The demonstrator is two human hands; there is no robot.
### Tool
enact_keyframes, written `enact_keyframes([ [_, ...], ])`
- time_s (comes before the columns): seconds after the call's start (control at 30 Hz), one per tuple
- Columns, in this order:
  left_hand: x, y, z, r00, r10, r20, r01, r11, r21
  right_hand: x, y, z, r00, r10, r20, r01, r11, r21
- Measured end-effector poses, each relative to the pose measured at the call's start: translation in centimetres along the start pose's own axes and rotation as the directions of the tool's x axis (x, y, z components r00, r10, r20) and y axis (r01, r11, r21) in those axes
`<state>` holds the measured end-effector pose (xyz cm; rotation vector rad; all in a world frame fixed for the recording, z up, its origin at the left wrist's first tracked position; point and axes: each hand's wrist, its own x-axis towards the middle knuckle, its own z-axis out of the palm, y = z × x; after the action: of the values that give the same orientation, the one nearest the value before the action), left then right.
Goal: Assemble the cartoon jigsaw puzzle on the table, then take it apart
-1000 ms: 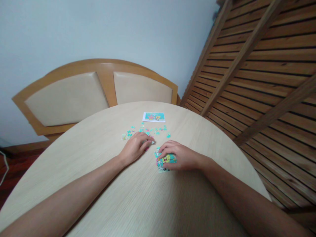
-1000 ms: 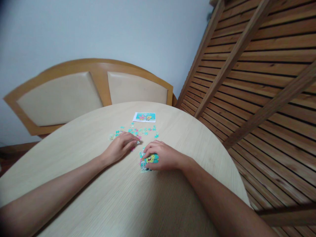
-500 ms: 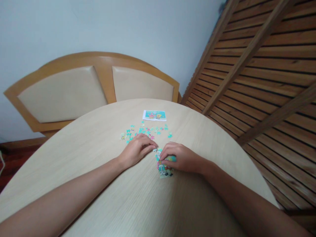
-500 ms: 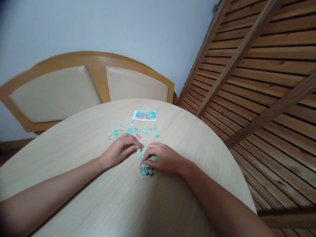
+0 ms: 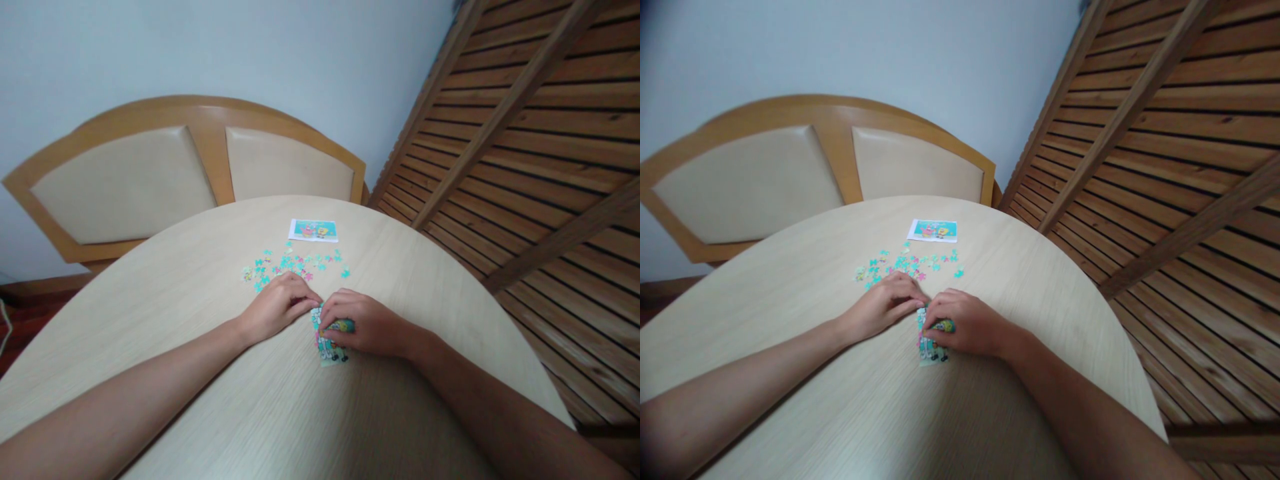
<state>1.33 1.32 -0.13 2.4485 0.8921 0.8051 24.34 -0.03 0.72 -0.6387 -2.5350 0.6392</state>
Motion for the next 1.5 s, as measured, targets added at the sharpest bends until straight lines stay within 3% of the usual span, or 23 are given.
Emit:
enact_keyframes([
  [0.5,-0.1,0.2,0.1,1.000,-0.003,0.022,0.001,0.996,0.088,-0.2,0.4,-0.2,0.990,0.138,-0.039,-0.142,0.983,-0.116],
  [1.07,-0.2,-0.2,0.5,0.999,-0.026,-0.024,0.029,0.993,0.118,-0.4,0.7,0.0,0.997,0.071,-0.020,-0.073,0.981,-0.177],
  [1.17,-0.3,-0.4,0.5,0.997,-0.054,-0.049,0.060,0.990,0.127,-0.4,0.7,0.0,0.997,0.067,-0.028,-0.071,0.977,-0.202],
  [1.37,-0.3,-0.9,0.4,0.962,-0.184,-0.203,0.232,0.942,0.242,-0.4,0.8,-0.3,0.992,0.114,-0.058,-0.125,0.961,-0.245],
  [1.5,-0.5,-0.5,0.2,0.959,-0.204,-0.195,0.262,0.900,0.349,-0.5,1.2,-0.6,0.986,0.149,-0.072,-0.162,0.957,-0.240],
])
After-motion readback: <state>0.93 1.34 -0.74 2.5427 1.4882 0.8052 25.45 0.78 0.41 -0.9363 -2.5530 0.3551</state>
